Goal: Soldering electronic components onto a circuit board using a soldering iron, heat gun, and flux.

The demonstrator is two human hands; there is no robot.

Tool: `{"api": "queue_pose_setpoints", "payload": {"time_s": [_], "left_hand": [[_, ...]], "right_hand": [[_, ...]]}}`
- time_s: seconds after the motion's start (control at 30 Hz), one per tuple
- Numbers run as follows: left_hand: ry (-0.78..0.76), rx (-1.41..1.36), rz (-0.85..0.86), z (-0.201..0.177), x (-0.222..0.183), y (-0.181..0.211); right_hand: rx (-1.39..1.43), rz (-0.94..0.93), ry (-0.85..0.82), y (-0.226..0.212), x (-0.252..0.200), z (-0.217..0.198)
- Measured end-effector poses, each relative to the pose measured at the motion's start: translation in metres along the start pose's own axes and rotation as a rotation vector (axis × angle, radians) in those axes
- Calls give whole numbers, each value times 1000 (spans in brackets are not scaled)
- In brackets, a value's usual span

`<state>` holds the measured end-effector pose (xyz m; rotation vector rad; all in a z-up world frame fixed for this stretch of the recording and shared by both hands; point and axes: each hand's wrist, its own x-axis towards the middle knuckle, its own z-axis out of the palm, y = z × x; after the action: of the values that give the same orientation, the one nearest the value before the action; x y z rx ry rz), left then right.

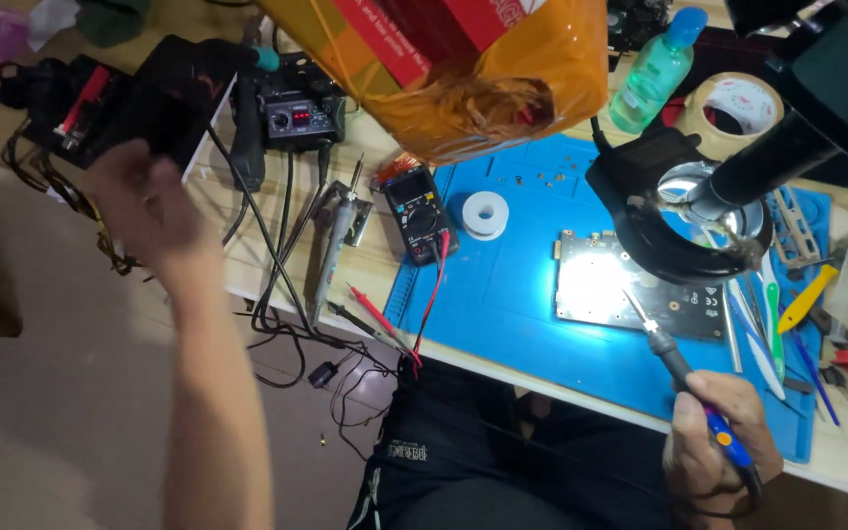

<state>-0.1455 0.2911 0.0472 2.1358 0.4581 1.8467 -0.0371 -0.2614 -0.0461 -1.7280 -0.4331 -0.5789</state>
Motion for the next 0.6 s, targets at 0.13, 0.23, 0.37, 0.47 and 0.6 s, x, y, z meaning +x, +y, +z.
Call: {"api": "queue_pose_setpoints", "payload": {"time_s": [0.13,0.23,0.37,0.47,0.6], "left_hand": [[-587,378,-304,27,4,-88],[-772,439,-451,54,-8,-107],[-806,682,-197,82,-45,-180],[-673,518,-280,75,-37,-161],[-621,423,-338,74,-29,-146]], "right_hand": [[-3,48,-24,-13,1,-1],[-9,82,-33,-23,3,1],[-67,15,-77,-36,12,1],[-42,31,-91,-31,12,-4],[-24,6,-73,-25,13,-3]]}}
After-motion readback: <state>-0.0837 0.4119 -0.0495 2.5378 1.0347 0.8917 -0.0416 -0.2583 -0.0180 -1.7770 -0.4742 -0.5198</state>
